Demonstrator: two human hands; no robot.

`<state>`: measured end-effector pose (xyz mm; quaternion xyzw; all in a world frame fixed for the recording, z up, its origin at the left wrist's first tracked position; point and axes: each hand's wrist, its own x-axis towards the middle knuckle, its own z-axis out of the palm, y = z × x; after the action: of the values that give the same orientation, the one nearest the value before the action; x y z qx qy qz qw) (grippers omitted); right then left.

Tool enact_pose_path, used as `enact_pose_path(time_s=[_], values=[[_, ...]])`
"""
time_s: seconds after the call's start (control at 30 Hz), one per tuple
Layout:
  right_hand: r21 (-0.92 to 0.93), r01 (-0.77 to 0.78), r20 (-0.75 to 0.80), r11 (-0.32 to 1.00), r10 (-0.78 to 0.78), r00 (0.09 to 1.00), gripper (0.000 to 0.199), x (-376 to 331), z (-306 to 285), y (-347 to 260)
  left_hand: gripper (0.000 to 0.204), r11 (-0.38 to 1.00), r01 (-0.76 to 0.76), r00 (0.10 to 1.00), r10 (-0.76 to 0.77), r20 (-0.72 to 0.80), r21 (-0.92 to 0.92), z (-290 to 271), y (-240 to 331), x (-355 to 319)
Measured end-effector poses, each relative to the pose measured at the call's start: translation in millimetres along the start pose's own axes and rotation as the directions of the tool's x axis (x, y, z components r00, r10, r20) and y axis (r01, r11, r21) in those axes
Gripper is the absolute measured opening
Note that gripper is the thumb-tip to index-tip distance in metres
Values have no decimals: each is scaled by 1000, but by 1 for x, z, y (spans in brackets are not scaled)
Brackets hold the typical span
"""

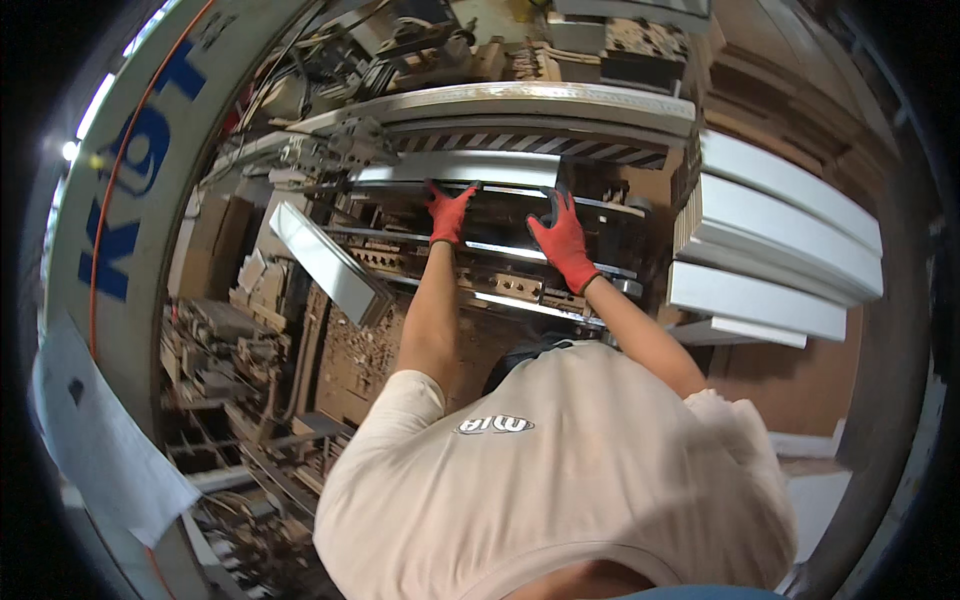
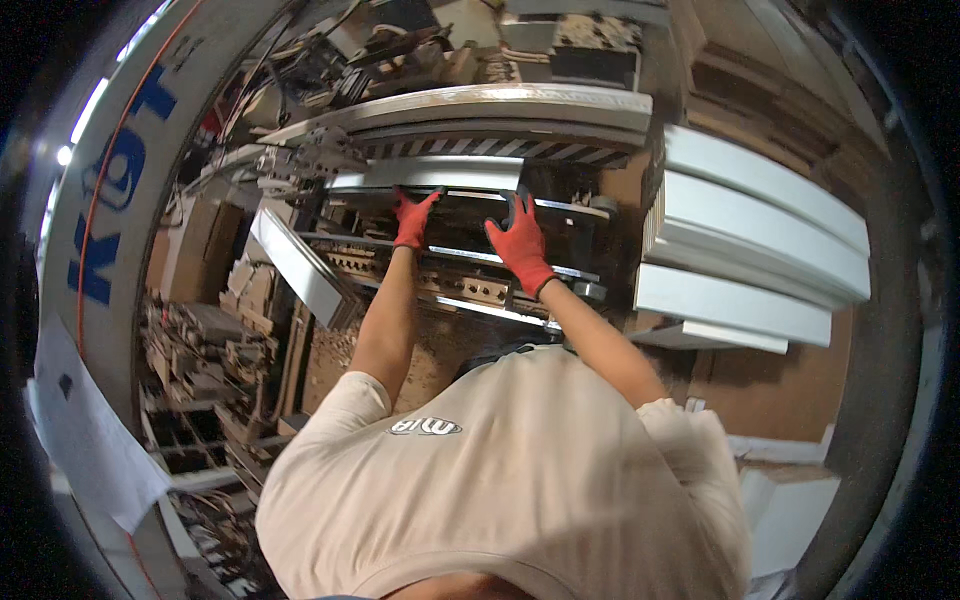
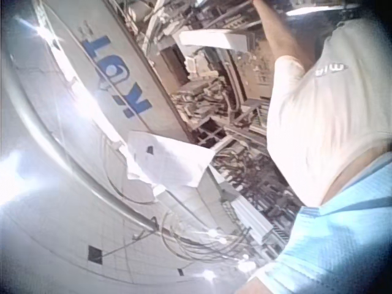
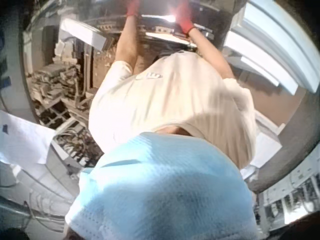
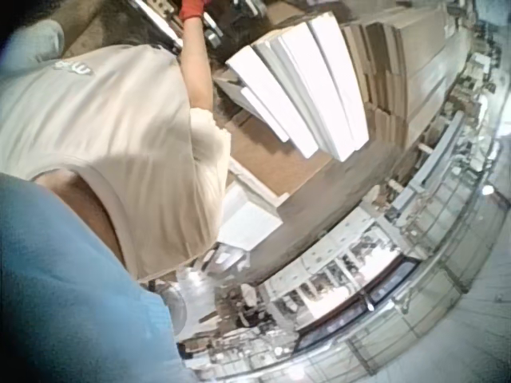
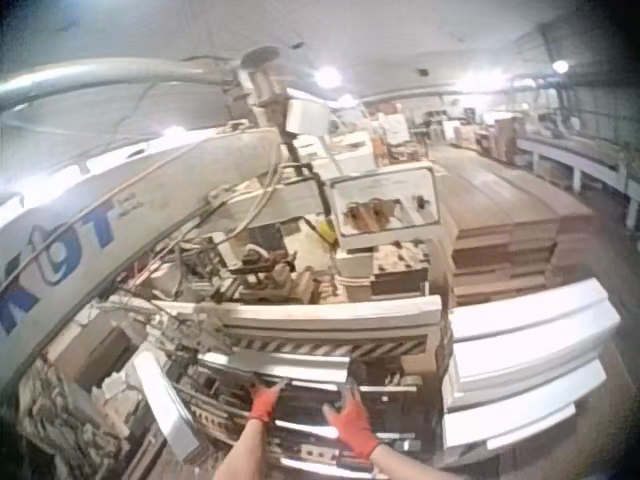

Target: The person moves white wooden panels from a stack onto a conveyor system, feeds them into a processing machine, and then stacks the processed components back onto a pallet.

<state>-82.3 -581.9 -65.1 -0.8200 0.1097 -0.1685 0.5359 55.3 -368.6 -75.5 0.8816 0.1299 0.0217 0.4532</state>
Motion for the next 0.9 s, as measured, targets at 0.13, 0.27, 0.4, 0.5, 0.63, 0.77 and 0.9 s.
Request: enact_pose_path(time_s=[0.13, 0.27, 0.4, 0.5, 0.63, 0.77, 0.9], values=[[-4, -21, 7, 1000, 21, 1000, 74, 13, 14, 8, 135, 998, 25, 999, -24, -30, 58, 10, -4, 16], [175, 137, 24, 975, -144, 989, 60, 21, 19, 18, 131, 999, -30, 991, 35, -130, 44, 19, -13, 27], [583, -71, 161, 810, -29, 987, 40, -3, -9, -11, 113, 546, 270, 957, -60, 284, -793, 27, 20, -25], [586, -121, 329, 802, -98, 939, 35, -48, -36, -42, 82, 241, 159, 985, -110, 136, -957, 33, 3, -56], [360, 95, 315, 928, -216, 924, 43, -80, -84, -47, 50, 505, -52, 941, -263, -211, -861, -14, 62, -148], [206, 155, 351, 966, -220, 910, 51, -83, -87, -13, 48, 617, -9, 943, -256, -211, -787, -92, 27, -185], [239, 99, 444, 966, -199, 874, 52, -82, -82, -17, 61, 860, -14, 891, -221, -397, -509, -163, -32, -170]])
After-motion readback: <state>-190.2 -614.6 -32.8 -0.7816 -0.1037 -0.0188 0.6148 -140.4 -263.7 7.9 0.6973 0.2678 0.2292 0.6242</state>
